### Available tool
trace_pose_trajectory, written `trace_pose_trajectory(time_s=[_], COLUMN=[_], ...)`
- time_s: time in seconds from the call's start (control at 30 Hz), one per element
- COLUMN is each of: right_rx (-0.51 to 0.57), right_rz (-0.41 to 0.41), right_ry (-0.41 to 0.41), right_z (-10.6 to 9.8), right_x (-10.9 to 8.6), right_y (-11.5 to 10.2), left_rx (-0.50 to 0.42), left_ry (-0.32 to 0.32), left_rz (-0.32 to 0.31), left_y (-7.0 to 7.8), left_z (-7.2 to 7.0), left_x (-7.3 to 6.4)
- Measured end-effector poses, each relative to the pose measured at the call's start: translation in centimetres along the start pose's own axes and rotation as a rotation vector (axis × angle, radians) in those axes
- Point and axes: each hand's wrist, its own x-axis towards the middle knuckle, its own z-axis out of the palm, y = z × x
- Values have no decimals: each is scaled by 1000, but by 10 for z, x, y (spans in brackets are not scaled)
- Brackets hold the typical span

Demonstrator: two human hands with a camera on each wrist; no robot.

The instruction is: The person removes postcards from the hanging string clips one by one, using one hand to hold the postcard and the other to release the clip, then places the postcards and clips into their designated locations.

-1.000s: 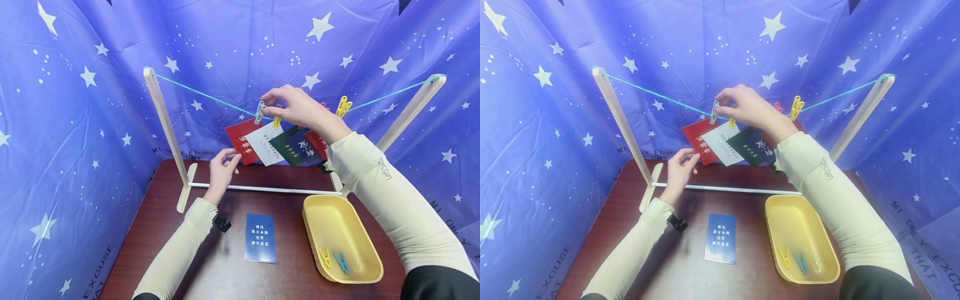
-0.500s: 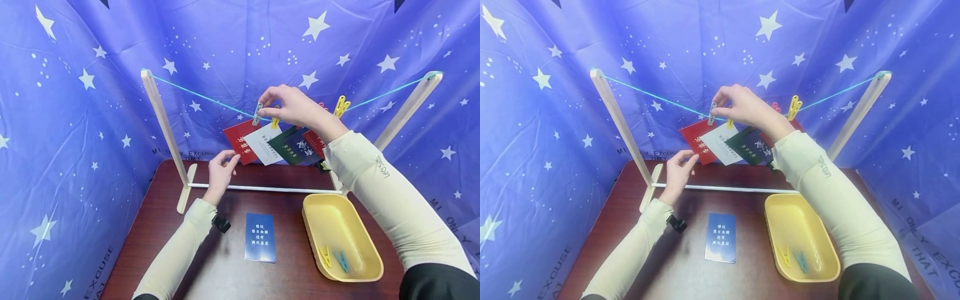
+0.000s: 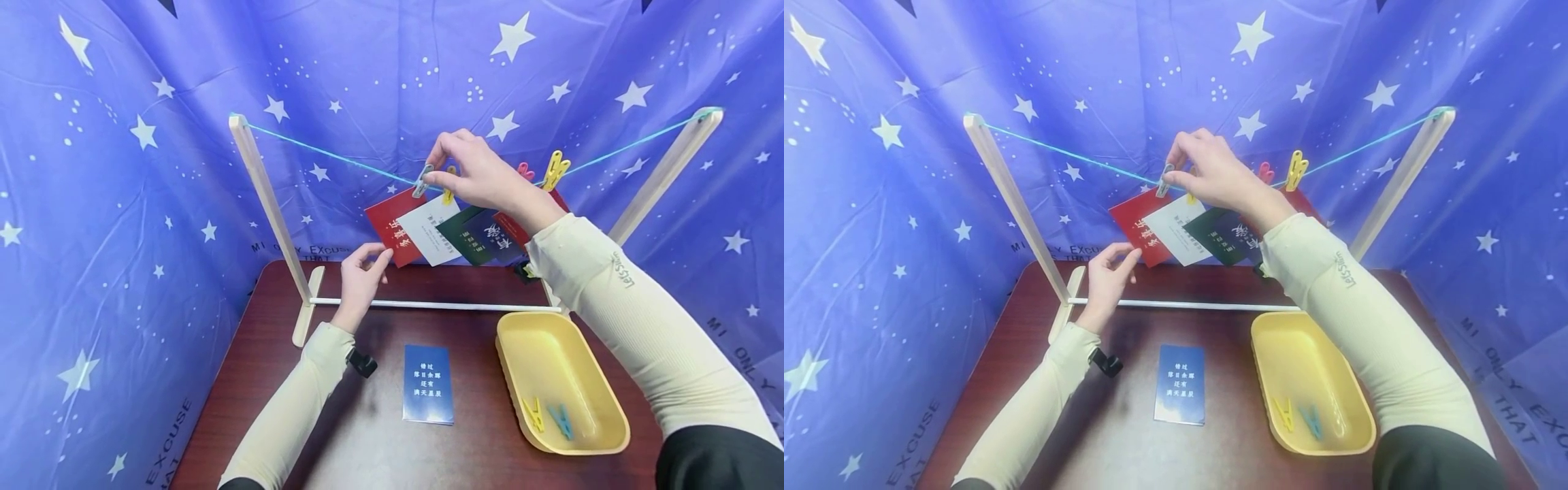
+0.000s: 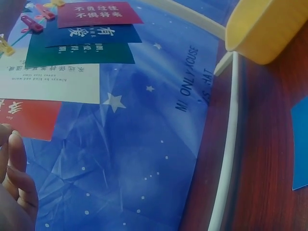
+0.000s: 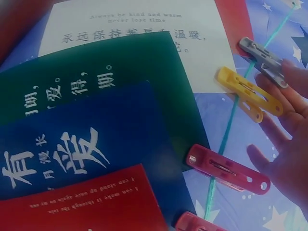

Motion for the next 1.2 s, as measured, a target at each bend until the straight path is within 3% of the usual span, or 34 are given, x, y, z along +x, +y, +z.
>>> trace_pose_trajectory(time_s=[0.33, 0.63, 0.87, 1.2], right_rx=[-2, -6, -7, -13], right_rz=[-54, -72, -135, -116], right_ry=[67, 173, 272, 320], right_z=[7, 12, 15, 14], right_x=[-4, -8, -10, -13], right_y=[0, 0, 0, 1], left_rx=[7, -2, 15, 25], left_ry=[-4, 2, 14, 29], left_rz=[32, 33, 23, 36], left_y=[30, 28, 29, 1], left_z=[-3, -9, -11, -17], left_x=[-9, -9, -10, -4])
